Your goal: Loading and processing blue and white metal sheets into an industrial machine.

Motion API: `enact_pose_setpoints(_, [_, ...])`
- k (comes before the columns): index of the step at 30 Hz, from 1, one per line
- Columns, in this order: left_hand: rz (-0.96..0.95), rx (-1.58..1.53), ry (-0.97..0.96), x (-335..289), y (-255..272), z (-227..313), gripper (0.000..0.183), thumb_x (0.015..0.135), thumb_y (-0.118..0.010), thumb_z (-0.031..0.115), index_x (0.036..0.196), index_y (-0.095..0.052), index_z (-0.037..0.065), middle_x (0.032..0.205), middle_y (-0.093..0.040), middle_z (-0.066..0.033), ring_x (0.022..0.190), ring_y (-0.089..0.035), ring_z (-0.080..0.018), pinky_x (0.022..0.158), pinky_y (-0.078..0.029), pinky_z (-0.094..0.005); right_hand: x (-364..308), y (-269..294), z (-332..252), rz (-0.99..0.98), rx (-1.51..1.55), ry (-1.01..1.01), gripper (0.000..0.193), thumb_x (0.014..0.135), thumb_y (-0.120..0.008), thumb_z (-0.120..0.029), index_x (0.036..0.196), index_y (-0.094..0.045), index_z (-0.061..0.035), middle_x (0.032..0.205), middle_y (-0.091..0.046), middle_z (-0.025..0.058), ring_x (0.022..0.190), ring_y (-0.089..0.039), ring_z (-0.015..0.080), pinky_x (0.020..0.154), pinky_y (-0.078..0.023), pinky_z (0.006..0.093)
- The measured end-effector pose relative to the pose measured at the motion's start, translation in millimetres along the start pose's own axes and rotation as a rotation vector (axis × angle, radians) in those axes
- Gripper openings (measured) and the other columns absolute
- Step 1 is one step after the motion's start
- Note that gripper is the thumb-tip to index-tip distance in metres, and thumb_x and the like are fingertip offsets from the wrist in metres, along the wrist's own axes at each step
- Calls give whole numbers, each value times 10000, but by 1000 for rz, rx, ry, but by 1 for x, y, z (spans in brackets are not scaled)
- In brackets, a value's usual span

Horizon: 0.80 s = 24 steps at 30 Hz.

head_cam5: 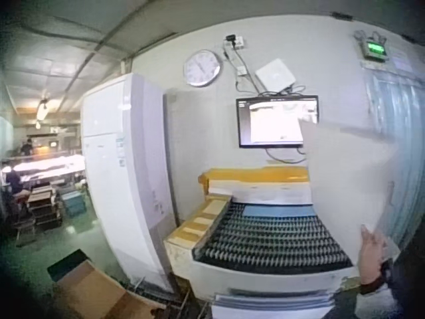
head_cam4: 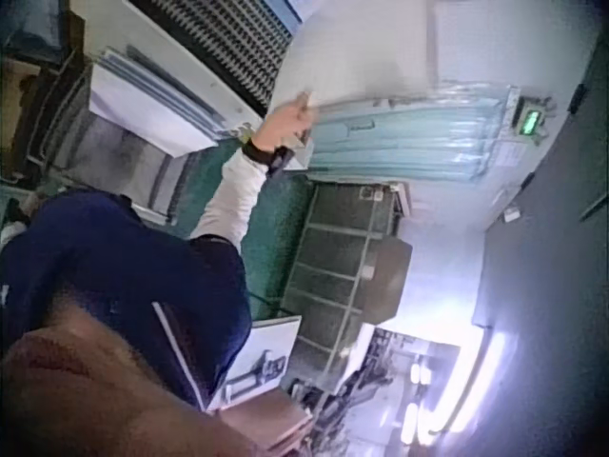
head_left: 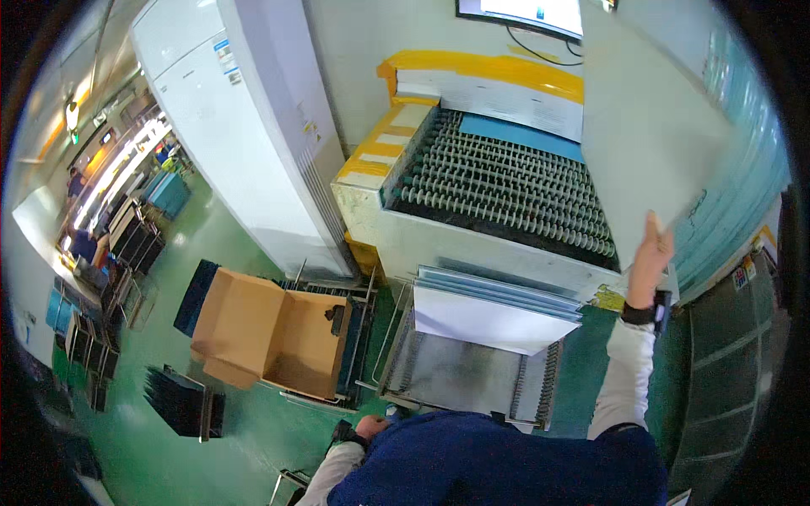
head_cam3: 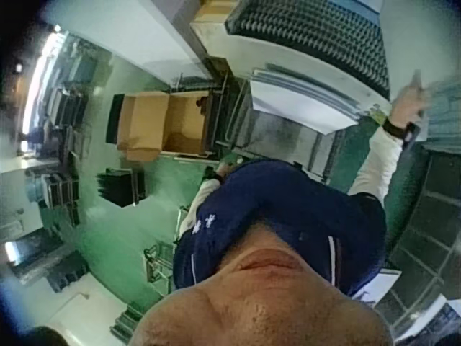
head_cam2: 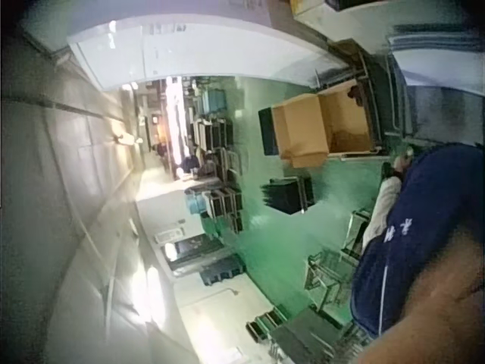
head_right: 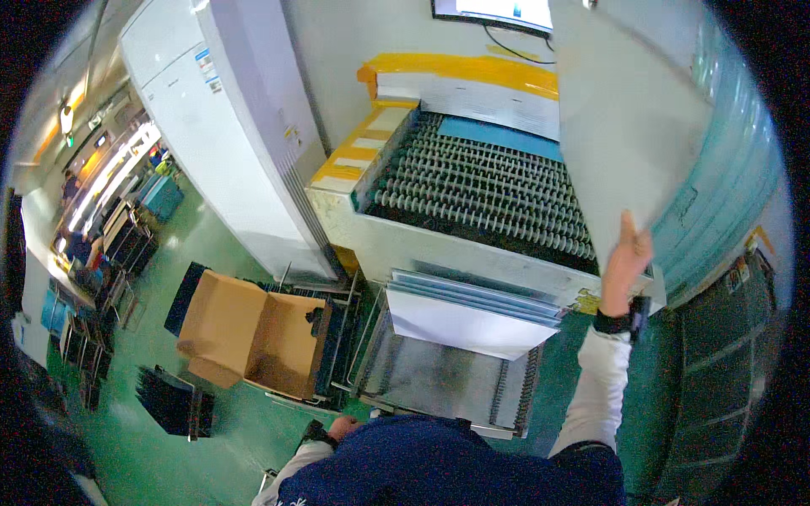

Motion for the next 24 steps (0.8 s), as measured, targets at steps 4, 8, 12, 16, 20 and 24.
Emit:
enact_pose_setpoints(4, [55,-10,66,-5,2,-2,599,790,-625,546,1057,-699,14,1077,-670,-235,1006,-650,-371,890,-496,-409,-21,-56,25,-186,-254,472,318,825,-612,-9,1129,-668,-82,1124,-670,127,995,-628,321,895,-480,392])
enact_pose_setpoints(8, [88,-241,58,-16,5,5,532,805,-650,490,1064,-699,27,1040,-691,-206,987,-665,-341,866,-509,-385,-60,-110,41,-413,-499,488,361,759,-565,31,1084,-668,-89,1133,-664,122,1049,-603,325,910,-470,425])
enact_pose_setpoints(12, [100,-130,97,-23,8,12,469,835,-636,451,1047,-707,38,1000,-702,-194,962,-679,-324,834,-514,-382,-103,-144,66,-724,-643,358,495,710,-709,-69,1193,-621,-134,1258,-599,94,1190,-517,292,992,-380,454])
enact_pose_setpoints(16, [131,-166,99,-25,1,5,478,830,-632,461,1042,-706,39,999,-700,-198,964,-676,-324,834,-513,-389,-119,-165,81,-781,-595,307,645,658,-832,-224,1247,-590,-125,1340,-533,122,1249,-464,317,1029,-335,496])
enact_pose_setpoints(20, [88,-179,173,-25,-7,-8,489,825,-633,464,1035,-708,29,1005,-702,-192,970,-673,-321,855,-513,-388,-115,-175,84,-800,-613,253,687,660,-829,-353,1251,-583,-102,1363,-512,141,1298,-417,331,1042,-291,592])
enact_pose_setpoints(24, [80,-232,142,-23,-11,-16,480,820,-642,455,1033,-713,30,1010,-704,-188,976,-673,-316,868,-512,-385,-108,-188,81,-778,-679,250,713,687,-782,-483,1264,-591,-109,1356,-514,127,1283,-424,310,1063,-271,529])
Point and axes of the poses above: each hand's wrist, its own x-axis towards the middle knuckle, its own y-axis out of the back of the hand, z = x × y, the point moved 1 cm from there along x, towards the middle knuckle
